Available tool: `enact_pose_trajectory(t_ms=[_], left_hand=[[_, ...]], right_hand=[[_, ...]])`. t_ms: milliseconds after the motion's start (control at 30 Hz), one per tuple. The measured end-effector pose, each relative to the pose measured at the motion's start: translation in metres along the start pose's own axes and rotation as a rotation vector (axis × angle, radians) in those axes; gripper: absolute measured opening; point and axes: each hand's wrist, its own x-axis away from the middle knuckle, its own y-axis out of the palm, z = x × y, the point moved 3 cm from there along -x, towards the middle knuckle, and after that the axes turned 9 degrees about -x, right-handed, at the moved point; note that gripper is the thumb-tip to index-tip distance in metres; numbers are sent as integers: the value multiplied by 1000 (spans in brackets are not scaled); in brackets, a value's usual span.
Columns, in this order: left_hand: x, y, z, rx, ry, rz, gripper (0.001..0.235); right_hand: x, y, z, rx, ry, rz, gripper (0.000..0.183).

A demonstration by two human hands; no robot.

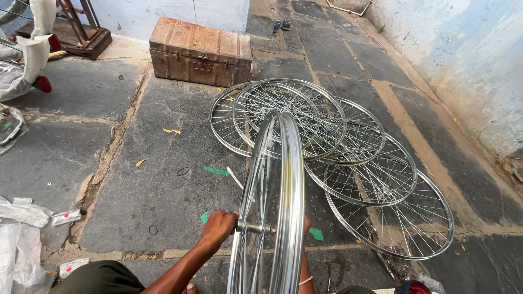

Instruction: The person sits on the floor and installs a metal rim onto a bicycle wheel by hand, pressing it into place along the spokes. The person then uses a small metal tool to secure the rim to the wheel.

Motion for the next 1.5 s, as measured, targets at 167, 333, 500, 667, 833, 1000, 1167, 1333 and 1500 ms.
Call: enact_pose_trajectory(t_ms=[167, 333, 500, 667, 833, 1000, 1167, 1333, 1500], left_hand=[[4, -3, -1, -6, 25, 2, 44], [55, -55, 53, -153, 136, 92, 68], [183, -132, 111, 480, 521, 310, 71], [280, -130, 112, 234, 875, 537, 115], [255, -81, 118, 235, 719, 613, 124], [136, -39, 154, 15, 528, 588, 117], [-10, -54, 220, 25, 625, 830, 59], [-106, -50, 280, 128, 724, 732, 37], [-150, 32, 304, -11, 760, 590, 35]], right_hand=[[8, 0, 4, 13, 8, 34, 21], [14, 16, 10, 55, 12, 87, 21], [47, 40, 40, 66, 159, 206, 23], [84, 79, 24, 169, 181, 257, 22], [123, 124, -29, 241, 60, 124, 23], [177, 172, -78, 266, 16, -73, 24], [201, 179, -112, 226, -134, -37, 28], [180, 144, -127, 258, -106, 106, 32], [131, 53, -154, 283, 148, 217, 38]])
